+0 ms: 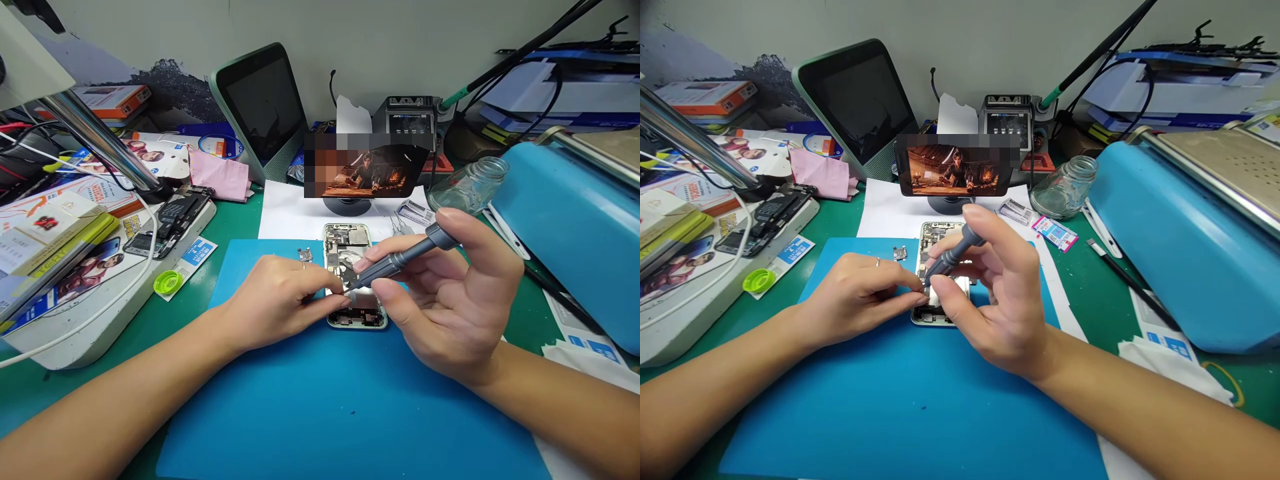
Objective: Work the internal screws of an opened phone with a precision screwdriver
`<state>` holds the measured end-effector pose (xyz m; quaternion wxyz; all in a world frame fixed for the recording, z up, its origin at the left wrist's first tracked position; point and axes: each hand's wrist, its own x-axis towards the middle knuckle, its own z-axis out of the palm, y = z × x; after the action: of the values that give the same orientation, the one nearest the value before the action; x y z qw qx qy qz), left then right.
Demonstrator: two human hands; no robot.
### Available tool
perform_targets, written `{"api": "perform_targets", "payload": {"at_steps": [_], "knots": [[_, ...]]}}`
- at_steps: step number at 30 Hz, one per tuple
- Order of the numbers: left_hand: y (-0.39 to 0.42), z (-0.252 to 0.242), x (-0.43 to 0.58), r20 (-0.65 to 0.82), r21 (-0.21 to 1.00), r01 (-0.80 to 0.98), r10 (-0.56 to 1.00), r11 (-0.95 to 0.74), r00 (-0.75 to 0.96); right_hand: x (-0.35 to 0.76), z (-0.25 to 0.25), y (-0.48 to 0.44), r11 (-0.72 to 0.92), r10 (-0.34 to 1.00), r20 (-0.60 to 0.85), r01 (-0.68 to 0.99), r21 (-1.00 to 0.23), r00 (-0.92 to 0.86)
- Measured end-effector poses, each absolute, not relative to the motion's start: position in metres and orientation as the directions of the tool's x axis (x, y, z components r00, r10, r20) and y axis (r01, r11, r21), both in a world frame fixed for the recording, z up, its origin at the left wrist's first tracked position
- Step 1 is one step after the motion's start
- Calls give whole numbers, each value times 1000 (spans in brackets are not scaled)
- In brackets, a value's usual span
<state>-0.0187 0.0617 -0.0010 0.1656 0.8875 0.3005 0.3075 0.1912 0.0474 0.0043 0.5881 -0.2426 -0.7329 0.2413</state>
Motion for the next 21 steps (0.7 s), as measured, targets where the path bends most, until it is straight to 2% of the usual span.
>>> {"api": "perform_targets", "payload": {"at_steps": [15, 21], "knots": [[61, 1, -18, 338, 572, 463, 709, -677, 619, 193, 6, 48, 756, 653, 733, 102, -647, -189], [62, 7, -15, 243, 630, 564, 826, -533, 509, 193, 5, 49, 756, 654, 744, 90, -648, -137]]}}
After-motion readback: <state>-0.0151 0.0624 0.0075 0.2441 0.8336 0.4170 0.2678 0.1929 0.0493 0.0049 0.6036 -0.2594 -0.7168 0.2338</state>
